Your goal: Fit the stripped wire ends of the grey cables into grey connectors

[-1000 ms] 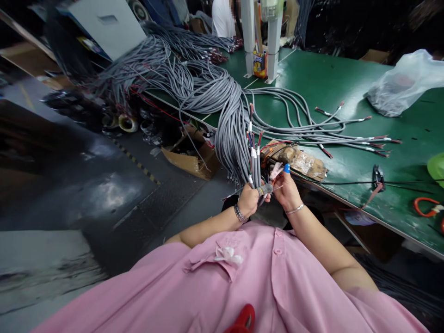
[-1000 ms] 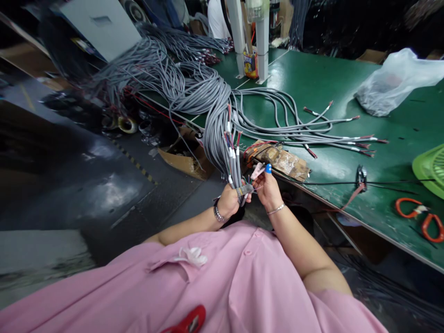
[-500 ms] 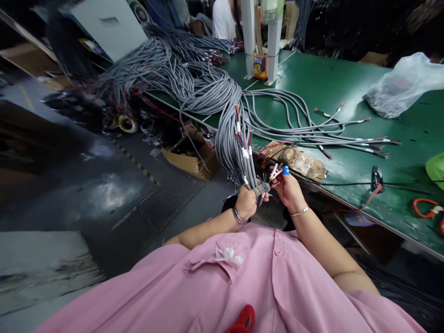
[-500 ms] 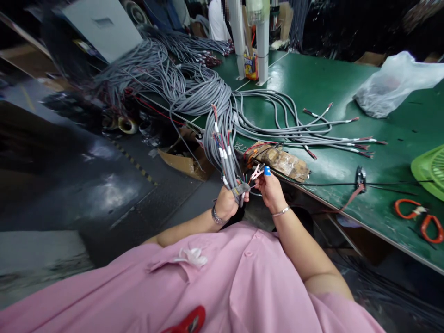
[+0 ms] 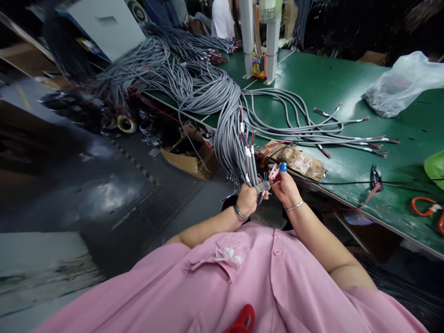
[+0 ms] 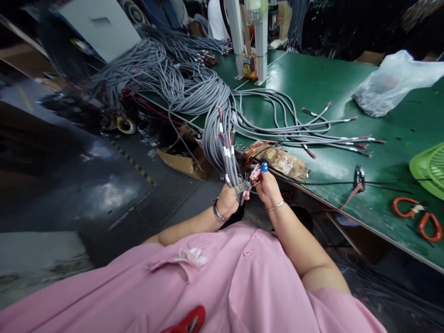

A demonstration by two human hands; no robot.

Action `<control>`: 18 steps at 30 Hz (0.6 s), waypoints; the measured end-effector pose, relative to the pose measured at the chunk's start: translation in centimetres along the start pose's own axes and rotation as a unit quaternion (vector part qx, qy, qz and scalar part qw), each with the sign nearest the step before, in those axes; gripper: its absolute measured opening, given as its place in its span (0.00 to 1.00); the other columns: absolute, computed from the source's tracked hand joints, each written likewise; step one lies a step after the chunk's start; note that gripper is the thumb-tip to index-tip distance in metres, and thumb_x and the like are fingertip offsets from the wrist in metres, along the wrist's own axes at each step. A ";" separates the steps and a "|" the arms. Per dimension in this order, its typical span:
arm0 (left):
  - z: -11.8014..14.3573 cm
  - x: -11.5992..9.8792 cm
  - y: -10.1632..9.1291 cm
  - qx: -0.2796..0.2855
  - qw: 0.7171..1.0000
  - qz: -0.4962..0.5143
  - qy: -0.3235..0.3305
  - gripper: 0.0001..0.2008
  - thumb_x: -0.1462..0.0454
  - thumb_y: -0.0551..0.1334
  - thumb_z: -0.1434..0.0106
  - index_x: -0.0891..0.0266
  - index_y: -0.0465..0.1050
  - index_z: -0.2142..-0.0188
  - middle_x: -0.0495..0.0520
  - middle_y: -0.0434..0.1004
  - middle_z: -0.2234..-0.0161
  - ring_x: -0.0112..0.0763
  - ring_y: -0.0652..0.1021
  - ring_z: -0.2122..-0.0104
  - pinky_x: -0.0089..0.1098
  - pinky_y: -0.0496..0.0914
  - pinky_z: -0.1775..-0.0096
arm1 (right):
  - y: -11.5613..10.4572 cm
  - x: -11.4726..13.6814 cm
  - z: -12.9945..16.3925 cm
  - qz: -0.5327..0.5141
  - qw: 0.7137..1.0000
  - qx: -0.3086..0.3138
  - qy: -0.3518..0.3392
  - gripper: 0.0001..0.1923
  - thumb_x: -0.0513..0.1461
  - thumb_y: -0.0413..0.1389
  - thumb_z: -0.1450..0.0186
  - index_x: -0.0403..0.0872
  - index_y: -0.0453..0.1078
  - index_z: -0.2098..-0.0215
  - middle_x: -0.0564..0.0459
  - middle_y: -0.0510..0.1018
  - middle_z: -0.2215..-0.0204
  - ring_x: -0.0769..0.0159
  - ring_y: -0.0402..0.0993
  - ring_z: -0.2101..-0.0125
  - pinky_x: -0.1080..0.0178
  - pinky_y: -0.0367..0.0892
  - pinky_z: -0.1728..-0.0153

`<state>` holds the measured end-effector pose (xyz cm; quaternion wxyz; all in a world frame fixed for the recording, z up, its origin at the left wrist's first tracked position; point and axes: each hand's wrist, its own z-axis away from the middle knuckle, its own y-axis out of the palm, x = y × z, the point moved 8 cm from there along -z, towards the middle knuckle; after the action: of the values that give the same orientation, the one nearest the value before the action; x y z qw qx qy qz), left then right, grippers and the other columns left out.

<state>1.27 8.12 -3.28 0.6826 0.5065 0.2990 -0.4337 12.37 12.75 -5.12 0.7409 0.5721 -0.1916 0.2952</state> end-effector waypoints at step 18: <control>1.3 -0.1 -1.3 0.014 0.999 -0.034 0.033 0.19 0.56 0.72 0.54 0.63 0.66 0.73 0.46 0.70 0.83 0.24 0.71 0.84 0.27 0.68 0.79 | -0.3 -0.4 5.7 0.185 0.970 0.155 0.036 0.17 0.48 0.66 0.47 0.47 0.74 0.63 0.56 0.74 0.71 0.73 0.63 0.76 0.67 0.63 0.73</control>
<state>0.02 6.74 -3.33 0.6497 0.5197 0.3324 -0.4442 12.61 7.10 -4.02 0.5819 0.6238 -0.2189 0.4736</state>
